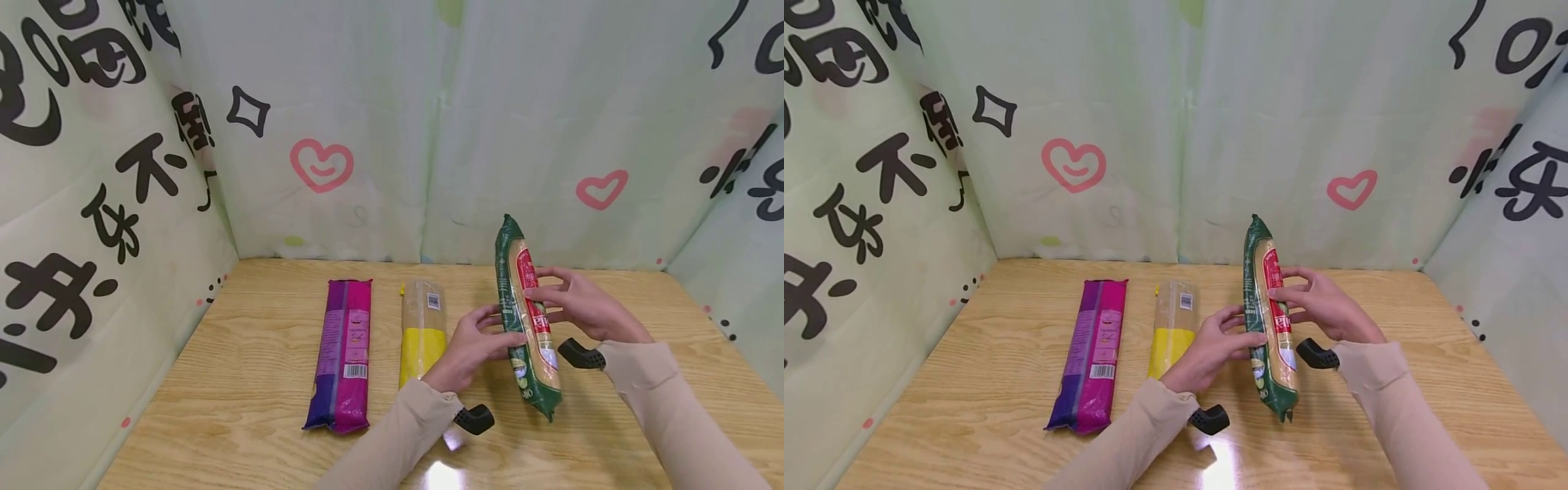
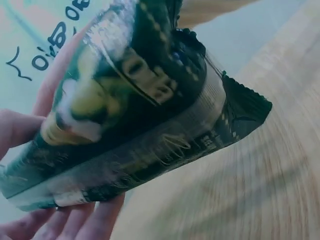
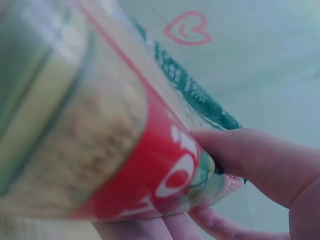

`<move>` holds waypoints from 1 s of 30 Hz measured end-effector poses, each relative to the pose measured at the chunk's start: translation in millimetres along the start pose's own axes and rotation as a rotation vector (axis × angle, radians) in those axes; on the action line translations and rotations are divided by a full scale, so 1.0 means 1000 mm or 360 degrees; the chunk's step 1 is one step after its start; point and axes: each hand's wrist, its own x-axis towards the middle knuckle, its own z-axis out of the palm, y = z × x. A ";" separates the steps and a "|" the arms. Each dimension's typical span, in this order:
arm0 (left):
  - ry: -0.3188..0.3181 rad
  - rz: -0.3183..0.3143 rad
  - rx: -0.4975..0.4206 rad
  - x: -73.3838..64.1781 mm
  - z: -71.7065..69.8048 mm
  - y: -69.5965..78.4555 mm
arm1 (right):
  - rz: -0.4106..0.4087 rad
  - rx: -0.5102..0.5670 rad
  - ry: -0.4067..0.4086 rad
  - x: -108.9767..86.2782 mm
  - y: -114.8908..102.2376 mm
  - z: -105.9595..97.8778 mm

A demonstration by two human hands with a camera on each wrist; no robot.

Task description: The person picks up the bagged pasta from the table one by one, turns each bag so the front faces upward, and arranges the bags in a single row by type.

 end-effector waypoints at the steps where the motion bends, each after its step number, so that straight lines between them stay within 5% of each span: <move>1: 0.0012 0.0006 0.0014 -0.001 0.000 0.001 | -0.0004 -0.0014 0.0017 0.000 -0.001 0.000; 12: 0.0321 0.0213 0.0322 -0.014 0.008 0.016 | -0.0048 0.0013 0.0090 -0.003 -0.008 0.000; 18: 0.0457 0.0211 0.0550 -0.021 0.017 0.021 | -0.0056 0.0024 0.0127 -0.004 -0.012 0.001; 30: 0.0410 0.0093 0.0769 -0.025 0.031 0.020 | -0.0062 -0.0008 0.0181 -0.003 -0.015 0.008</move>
